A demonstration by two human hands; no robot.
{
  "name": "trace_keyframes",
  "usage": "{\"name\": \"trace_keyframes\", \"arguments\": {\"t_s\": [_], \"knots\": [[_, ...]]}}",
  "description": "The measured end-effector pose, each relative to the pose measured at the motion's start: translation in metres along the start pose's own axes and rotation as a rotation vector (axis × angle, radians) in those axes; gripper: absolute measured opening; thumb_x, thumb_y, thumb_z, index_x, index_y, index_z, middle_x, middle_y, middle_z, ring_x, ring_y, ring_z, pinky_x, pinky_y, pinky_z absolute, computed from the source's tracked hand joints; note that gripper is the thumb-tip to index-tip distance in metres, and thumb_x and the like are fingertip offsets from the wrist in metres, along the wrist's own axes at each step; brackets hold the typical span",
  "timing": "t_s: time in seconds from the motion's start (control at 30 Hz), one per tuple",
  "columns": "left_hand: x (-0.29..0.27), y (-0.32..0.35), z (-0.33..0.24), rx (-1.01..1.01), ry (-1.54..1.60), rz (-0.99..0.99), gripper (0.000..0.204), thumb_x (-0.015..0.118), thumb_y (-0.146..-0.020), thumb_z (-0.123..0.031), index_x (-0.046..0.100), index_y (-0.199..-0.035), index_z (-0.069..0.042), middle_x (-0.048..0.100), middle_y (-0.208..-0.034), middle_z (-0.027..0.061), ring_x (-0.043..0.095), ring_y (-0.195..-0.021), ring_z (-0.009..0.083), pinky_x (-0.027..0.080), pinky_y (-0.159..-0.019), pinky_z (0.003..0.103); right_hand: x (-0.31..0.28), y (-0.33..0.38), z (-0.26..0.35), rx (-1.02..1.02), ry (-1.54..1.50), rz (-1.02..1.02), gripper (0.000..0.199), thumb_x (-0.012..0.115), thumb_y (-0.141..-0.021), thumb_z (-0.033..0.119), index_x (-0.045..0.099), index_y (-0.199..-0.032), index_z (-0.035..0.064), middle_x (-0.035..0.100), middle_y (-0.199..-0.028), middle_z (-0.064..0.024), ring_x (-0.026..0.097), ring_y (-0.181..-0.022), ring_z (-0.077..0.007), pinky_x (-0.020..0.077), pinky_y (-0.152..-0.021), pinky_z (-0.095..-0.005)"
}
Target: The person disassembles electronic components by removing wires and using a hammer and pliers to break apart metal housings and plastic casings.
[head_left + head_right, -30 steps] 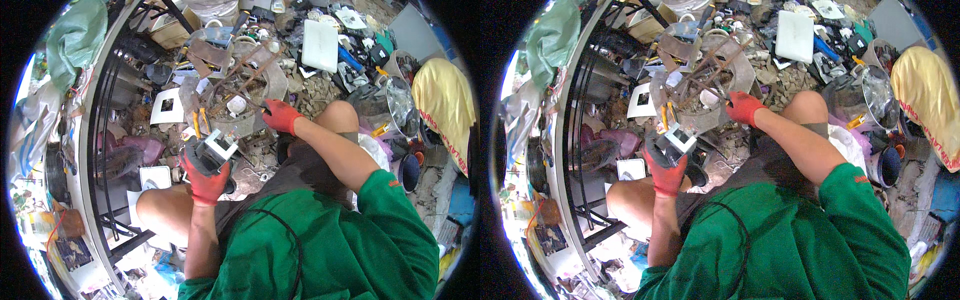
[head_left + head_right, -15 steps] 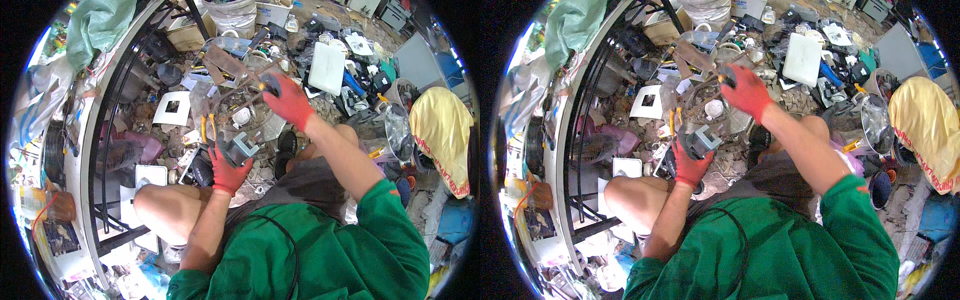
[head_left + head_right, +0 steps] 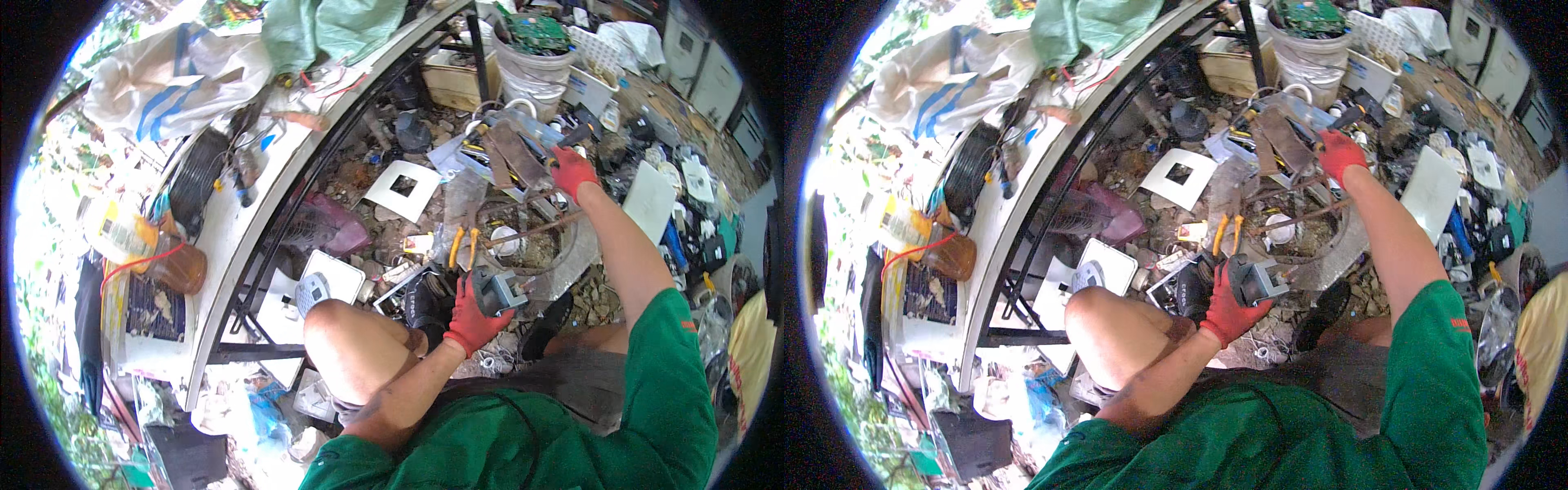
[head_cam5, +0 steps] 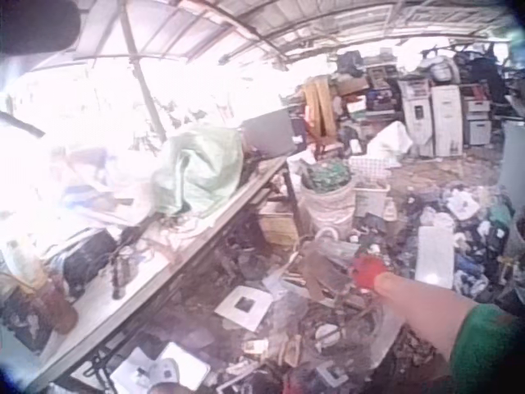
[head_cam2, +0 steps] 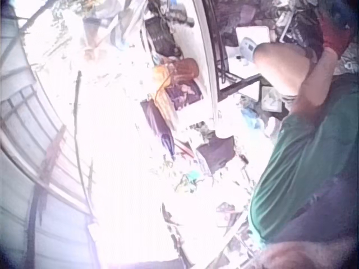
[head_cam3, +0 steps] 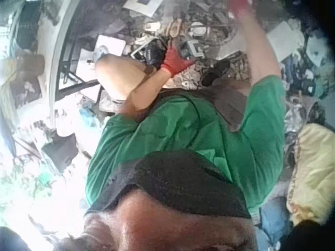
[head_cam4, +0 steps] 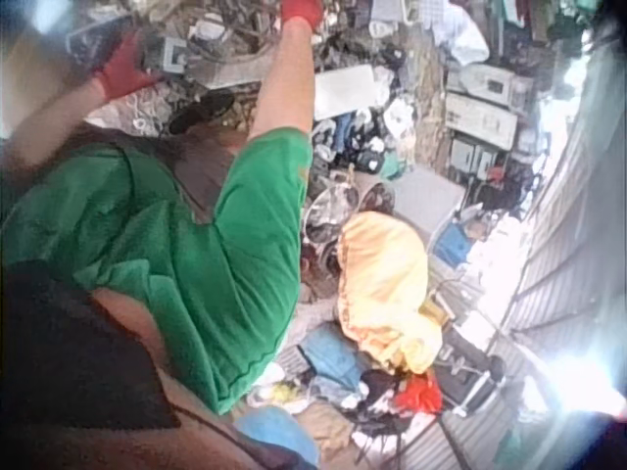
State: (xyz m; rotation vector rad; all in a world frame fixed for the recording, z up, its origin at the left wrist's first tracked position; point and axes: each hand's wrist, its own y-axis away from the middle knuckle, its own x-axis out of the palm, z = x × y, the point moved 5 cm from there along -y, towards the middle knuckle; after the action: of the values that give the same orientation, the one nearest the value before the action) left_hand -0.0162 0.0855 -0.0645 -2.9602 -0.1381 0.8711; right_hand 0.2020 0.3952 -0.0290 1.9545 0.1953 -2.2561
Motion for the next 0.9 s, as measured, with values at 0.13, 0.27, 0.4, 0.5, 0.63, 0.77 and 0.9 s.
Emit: {"name": "trace_keyframes", "arguments": {"t_s": [0.13,0.27,0.4,0.5,0.63,0.77,0.9], "knots": [[0.005,-0.005,0.012,-0.073,-0.081,-0.011,0.113,0.084,-0.063,-0.044,0.023,-0.142,0.008,0.036,-0.139,0.0303,0.034,-0.132,0.0456,0.029,-0.112,0.046,0.013,0.001,-0.016,-0.011,-0.056,-0.016,0.057,0.051,-0.091,0.034,0.04,-0.143,0.0145,0.041,-0.147,-0.0132,0.04,-0.135,-0.0275,0.0331,-0.112,-0.0377],[0.029,-0.005,0.023,0.195,-0.16,0.012,0.111,0.084,-0.063,-0.042,0.025,-0.142,0.01,0.038,-0.139,0.0289,0.036,-0.131,0.0423,0.028,-0.112,0.046,0.002,0.015,-0.031,-0.009,-0.093,-0.066,0.063,0.049,-0.093,0.045,0.037,-0.145,0.0122,0.036,-0.15,-0.017,0.033,-0.14,-0.0317,0.0282,-0.115,-0.0401],[-0.011,-0.005,0.005,-0.014,-0.02,0.055,0.089,0.081,-0.073,-0.03,0.035,-0.142,0.002,0.042,-0.135,0.0266,0.044,-0.125,0.0373,0.034,-0.107,0.044,-0.064,0.058,-0.02,-0.333,-0.238,-0.506,0.056,0.056,-0.094,0.039,0.049,-0.135,0.0022,0.059,-0.128,-0.0192,0.058,-0.117,-0.0298,0.0449,-0.099,-0.0375],[-0.009,-0.002,0.004,0.055,-0.156,0.056,0.075,0.079,-0.078,-0.027,0.043,-0.138,-0.001,0.043,-0.135,0.0259,0.045,-0.125,0.0348,0.035,-0.107,0.042,-0.11,0.145,-0.053,-0.24,-0.599,-0.559,0.043,0.058,-0.089,0.025,0.057,-0.124,0.0007,0.062,-0.12,-0.0216,0.06,-0.111,-0.0304,0.0443,-0.098,-0.0401],[-0.011,-0.018,0.022,0.099,-0.187,0.009,0.068,0.077,-0.081,-0.026,0.046,-0.136,-0.001,0.046,-0.135,0.0237,0.045,-0.126,0.0337,0.034,-0.108,0.041,-0.095,0.252,-0.121,-0.058,-0.936,-0.381,0.038,0.057,-0.095,0.021,0.057,-0.128,0.0017,0.066,-0.114,-0.01,0.063,-0.104,-0.018,0.049,-0.089,-0.0306],[-0.008,-0.031,-0.005,0.128,-0.07,-0.121,0.068,0.076,-0.082,-0.022,0.043,-0.137,0.0,0.047,-0.136,0.0202,0.043,-0.128,0.0323,0.032,-0.109,0.041,-0.065,0.345,-0.203,0.313,-0.941,-0.603,0.037,0.058,-0.093,0.026,0.061,-0.121,0.0027,0.065,-0.115,-0.0127,0.062,-0.102,-0.0229,0.0484,-0.09,-0.034],[0.022,-0.04,-0.003,0.19,-0.118,-0.136,0.082,0.08,-0.076,-0.019,0.036,-0.142,0.002,0.044,-0.138,0.0212,0.041,-0.129,0.0323,0.029,-0.111,0.041,0.0,0.404,-0.275,0.601,-0.949,-0.704,0.03,0.064,-0.089,0.023,0.066,-0.109,0.0011,0.069,-0.106,-0.0139,0.065,-0.096,-0.0242,0.049,-0.088,-0.0336]]}}
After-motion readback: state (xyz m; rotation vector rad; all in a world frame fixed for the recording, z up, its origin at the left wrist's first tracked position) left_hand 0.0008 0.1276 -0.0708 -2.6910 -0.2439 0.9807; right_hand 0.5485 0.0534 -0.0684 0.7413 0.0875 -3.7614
